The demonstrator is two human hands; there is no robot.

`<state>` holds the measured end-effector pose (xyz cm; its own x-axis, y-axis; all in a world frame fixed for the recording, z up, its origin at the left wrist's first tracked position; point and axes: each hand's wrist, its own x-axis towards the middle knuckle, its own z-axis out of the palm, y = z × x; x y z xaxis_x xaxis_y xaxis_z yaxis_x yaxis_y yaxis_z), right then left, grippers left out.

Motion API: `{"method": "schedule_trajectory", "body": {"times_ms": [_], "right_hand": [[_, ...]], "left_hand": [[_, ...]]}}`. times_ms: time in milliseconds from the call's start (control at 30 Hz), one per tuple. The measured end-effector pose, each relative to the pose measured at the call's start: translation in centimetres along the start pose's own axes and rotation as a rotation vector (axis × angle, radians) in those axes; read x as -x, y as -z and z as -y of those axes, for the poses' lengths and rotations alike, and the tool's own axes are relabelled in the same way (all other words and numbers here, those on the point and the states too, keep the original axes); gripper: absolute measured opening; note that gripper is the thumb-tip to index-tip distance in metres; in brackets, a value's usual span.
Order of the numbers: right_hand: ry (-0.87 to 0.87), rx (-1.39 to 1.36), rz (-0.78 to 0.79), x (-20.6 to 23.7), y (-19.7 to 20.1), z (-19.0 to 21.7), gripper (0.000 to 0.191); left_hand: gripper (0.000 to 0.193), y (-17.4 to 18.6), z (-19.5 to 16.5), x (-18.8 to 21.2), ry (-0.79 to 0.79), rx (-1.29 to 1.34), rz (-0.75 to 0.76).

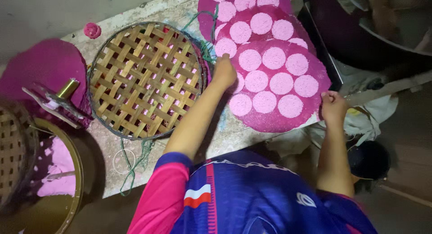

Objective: The person presses pink dough through a wooden hand press to deposit round dough discs onto magenta mold boards, arranges the discs, covers boards with woven bamboo lids, ties them with green string, and moves a covered board onto a steamer pot. They refill the press with dough from a large bowl between batches.

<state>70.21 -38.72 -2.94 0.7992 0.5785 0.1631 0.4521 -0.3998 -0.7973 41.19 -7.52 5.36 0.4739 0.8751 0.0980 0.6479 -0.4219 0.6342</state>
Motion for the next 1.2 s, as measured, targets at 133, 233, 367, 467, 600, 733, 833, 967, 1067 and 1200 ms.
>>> {"method": "schedule_trajectory", "body": {"times_ms": [133, 233, 367, 467, 600, 733, 833, 967, 1067, 1200], "right_hand": [[0.028, 0.205, -0.084, -0.5, -1.0, 1.4, 0.023], [-0.019, 0.252, -0.125, -0.2, -1.5, 3.3, 0.018], [0.052, 0.268, -0.246, 0.7, -2.5, 6.2, 0.014], [0.068, 0.246, -0.265, 0.9, -2.8, 8.4, 0.014], [0.277, 0.033, -0.272, 0.6, -2.2, 11.6, 0.012], [0.317, 0.012, -0.226, 0.4, -0.1, 15.5, 0.012], [0.449, 0.042, -0.193, -0.3, 2.5, 19.0, 0.01], [0.476, 0.045, -0.1, -0.8, 6.9, 23.9, 0.01], [0.573, 0.061, -0.053, -1.2, 9.4, 27.2, 0.007], [0.583, -0.143, 0.066, -2.2, 9.5, 31.4, 0.008]], "left_hand": [[0.041, -1.1, -0.8, -2.1, 0.285, -0.232, 0.171], [0.04, -1.2, -1.0, -2.6, 0.284, -0.285, 0.206], [0.036, -1.4, -0.6, -3.0, 0.255, -0.362, 0.197], [0.02, -1.6, -0.6, -2.9, 0.113, -0.474, 0.209], [0.019, -0.6, -1.9, -2.2, -0.112, -0.462, 0.133], [0.013, 3.2, -4.1, -0.3, -0.284, -0.364, 0.057], [0.016, 7.4, -6.4, 1.2, -0.355, -0.212, 0.046], [0.015, 14.1, -9.1, 3.2, -0.412, -0.057, 0.046], [0.015, 19.4, -10.0, 5.4, -0.393, 0.037, 0.071], [0.016, 26.5, -8.3, 9.0, -0.39, 0.181, 0.043]]}}
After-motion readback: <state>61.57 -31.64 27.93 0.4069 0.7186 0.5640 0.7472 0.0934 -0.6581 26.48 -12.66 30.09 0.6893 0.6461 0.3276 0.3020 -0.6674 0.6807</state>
